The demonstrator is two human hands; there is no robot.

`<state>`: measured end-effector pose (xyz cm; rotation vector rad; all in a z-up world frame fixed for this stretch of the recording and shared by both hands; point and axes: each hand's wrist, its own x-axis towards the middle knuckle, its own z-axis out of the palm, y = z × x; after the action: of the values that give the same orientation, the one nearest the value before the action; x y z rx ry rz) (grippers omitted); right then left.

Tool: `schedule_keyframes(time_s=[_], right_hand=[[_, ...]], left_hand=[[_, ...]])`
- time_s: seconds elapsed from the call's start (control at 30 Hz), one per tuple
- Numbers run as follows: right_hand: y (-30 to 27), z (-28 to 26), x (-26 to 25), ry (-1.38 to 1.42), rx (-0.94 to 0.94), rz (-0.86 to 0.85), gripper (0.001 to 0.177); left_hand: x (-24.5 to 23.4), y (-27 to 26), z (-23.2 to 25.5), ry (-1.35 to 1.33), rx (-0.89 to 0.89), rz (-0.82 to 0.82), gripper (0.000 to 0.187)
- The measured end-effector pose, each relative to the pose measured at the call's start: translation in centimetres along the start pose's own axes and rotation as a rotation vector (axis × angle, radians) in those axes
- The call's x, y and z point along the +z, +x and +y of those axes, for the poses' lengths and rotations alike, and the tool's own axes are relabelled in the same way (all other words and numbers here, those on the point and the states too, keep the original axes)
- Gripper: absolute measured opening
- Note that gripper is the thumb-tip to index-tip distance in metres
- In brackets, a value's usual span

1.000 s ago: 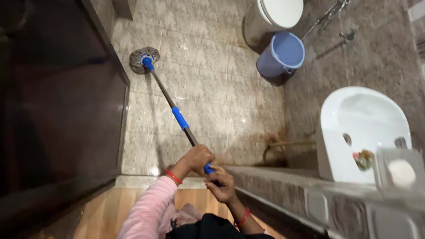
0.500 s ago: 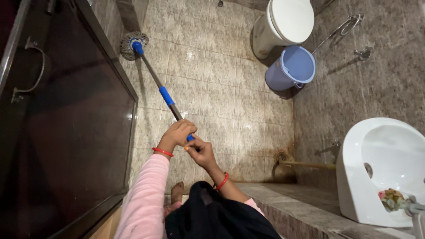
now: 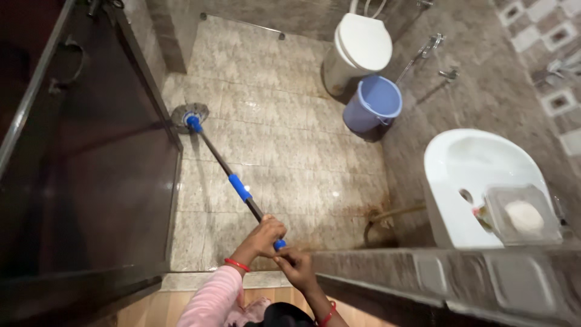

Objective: The person mops the tiled floor of a bathroom using a long-handled mop, moving it around the base of the toilet and sink.

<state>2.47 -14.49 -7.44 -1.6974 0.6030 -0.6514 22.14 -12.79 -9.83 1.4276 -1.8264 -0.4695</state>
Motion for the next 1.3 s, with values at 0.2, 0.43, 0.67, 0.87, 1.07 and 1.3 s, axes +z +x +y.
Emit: schedule_keyframes(time_s=[0.2, 0.43, 0.67, 0.87, 1.07, 1.3], right_hand=[[-12.4, -1.5, -4.9, -0.114, 0.209, 0.121, 0.010], [-25.8, -4.3, -5.1, -0.088, 0.217, 0.275, 0.013], [-32.4, -11.4, -4.1, 0.195, 0.195, 0.173, 0.005], [-30.4, -16.2, -3.6, 0.175, -0.151, -0.034, 0.009], [-26.6, -17.4, -1.6, 0.029, -0.245, -0.100, 0.006], [-19.8, -17.3, 3.2, -0.043, -0.188, -0.066, 0.008]], left_hand=[[7.1, -2.9, 9.3, -0.076, 0.083, -0.033, 0.037], [13.2, -8.5, 17.6, -0.075, 0.161, -0.197, 0.032], [12.8, -13.0, 24.5, -0.052, 0.119, -0.244, 0.026], [9.8, -13.5, 25.9, -0.095, 0.234, -0.125, 0.027], [7.2, -13.1, 22.8, -0.198, 0.302, -0.092, 0.025], [1.5, -11.7, 16.2, -0.221, 0.365, -0.085, 0.045]])
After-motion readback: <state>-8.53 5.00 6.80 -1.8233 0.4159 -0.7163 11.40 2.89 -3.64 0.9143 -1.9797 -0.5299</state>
